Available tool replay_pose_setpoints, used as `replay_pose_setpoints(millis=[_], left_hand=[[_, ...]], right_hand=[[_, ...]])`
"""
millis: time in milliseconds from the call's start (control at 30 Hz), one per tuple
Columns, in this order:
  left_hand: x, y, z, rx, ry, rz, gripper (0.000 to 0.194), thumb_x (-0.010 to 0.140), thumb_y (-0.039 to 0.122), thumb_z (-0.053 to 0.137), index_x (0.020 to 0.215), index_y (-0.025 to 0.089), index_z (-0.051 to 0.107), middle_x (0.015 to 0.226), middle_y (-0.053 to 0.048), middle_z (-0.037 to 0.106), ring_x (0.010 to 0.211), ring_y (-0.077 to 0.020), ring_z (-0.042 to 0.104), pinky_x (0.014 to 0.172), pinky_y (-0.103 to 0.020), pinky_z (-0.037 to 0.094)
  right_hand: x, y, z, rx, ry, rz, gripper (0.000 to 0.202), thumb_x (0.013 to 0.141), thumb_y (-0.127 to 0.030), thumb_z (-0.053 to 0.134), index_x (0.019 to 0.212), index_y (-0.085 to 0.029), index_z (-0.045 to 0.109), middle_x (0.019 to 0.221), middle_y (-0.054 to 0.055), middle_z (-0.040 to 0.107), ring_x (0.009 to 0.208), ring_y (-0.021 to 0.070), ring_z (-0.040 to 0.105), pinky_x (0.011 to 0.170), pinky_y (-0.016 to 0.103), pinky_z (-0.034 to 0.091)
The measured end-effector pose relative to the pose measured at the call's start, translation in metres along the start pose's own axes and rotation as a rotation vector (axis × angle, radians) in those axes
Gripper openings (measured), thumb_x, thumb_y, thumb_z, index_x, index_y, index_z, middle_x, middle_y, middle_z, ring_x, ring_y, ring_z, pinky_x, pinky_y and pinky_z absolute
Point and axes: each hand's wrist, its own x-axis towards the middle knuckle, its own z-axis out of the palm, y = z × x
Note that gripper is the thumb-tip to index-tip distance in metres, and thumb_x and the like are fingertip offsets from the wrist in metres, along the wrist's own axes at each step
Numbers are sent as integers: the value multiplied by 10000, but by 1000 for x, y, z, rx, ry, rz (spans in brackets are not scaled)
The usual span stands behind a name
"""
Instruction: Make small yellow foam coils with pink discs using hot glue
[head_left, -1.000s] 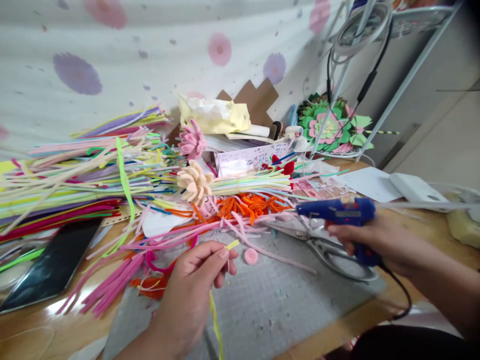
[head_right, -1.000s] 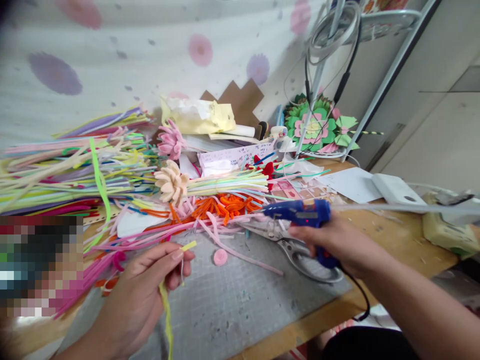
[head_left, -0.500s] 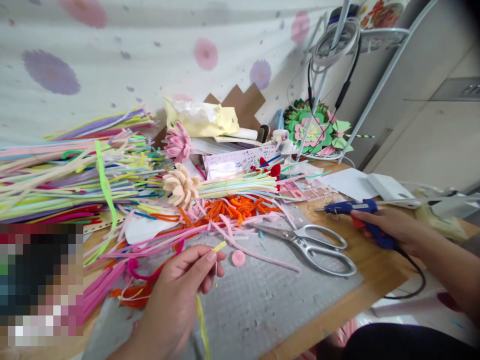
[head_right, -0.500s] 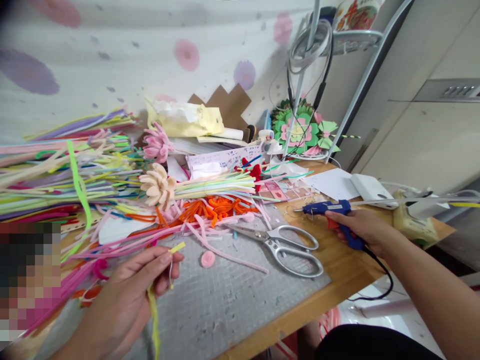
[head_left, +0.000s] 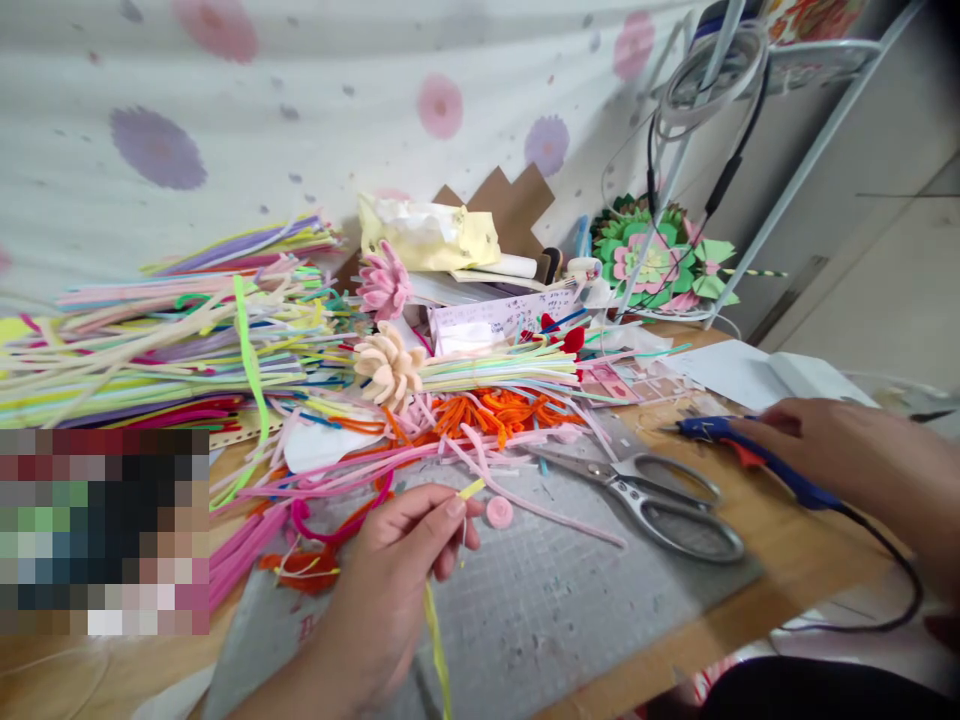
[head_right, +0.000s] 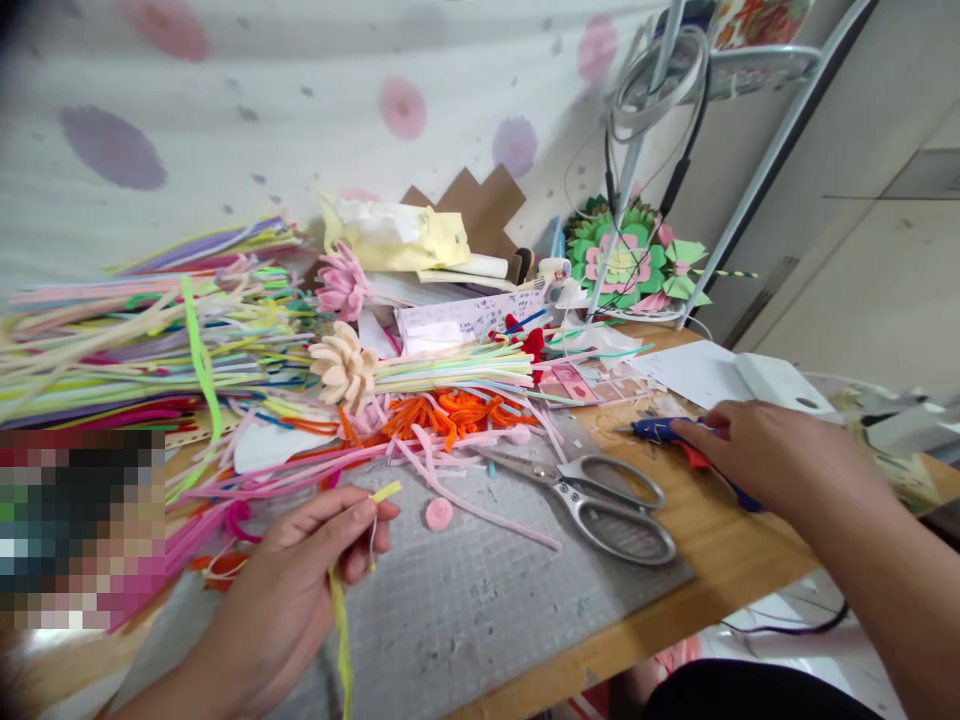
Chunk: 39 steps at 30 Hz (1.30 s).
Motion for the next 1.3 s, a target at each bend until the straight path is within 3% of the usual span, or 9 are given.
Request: replay_pose_setpoints(millis=[133,200,300,433,567,733,933,1100,1300], left_hand=[[0,-2,2,-58,-29,-13,167,743,307,694,670,165,744,609,-1,611,498,-82,386,489,-220,292],[-1,-4,2,-75,-22,-9,157,741,311,704,691,172,756,600,7,597,500,-82,374,495,-221,292],[-1,-7,0,-56,-7,3,151,750,323,709,758,188,776,590,14,577,520,-92,374,502,-225,292],[0,-13,-5,7,-23,48,171,782,347,697,852,217,783,609,19,570,555,-106,380,519,-230,302],[3,-17,-7,22,-8,70,205,776,388,702,857,218,782,601,26,558,559,-111,382,518,-236,308],[4,-14,-2,-69,33,17,228,721,402,744,782,186,779,569,22,562,547,-111,375,501,-238,303],[3,-8,0,-126,64,-16,174,675,347,766,692,175,747,600,9,597,571,-119,407,527,-243,327],[4,-4,0,-153,33,-19,153,686,285,739,597,168,698,538,29,524,520,-98,396,494,-229,311],[3,-1,0,-283,-30,-99,185,671,243,757,553,148,650,540,37,512,468,-57,332,438,-196,252]], right_hand=[[-63,-85,7,519,-368,-494,236,843,-414,574,868,-236,727,905,83,719,843,231,636,752,324,449],[-92,-124,20,757,-562,-595,217,862,-389,577,964,-265,723,1028,51,708,968,218,623,849,305,446],[-115,-163,42,1030,-751,-492,209,848,-371,585,845,-220,729,921,38,710,878,192,633,802,288,464],[-122,-183,60,1440,-858,-132,214,688,-380,753,678,-176,693,691,-17,675,706,137,610,735,252,464],[-131,-193,66,1713,-873,88,212,576,-301,839,591,-162,679,589,-35,655,611,105,583,664,223,459],[-137,-201,69,1823,-836,148,254,541,-295,858,561,-151,650,541,-30,630,550,100,555,593,221,442],[-125,-192,65,1670,-806,-24,259,632,-333,803,597,-170,605,608,-27,600,633,120,542,652,247,424],[-114,-178,62,1405,-606,-250,171,686,-280,732,632,-181,603,667,-24,535,646,126,472,609,259,357],[-109,-178,64,1185,-519,-290,165,674,-318,677,629,-168,626,650,3,526,623,147,453,591,280,343]])
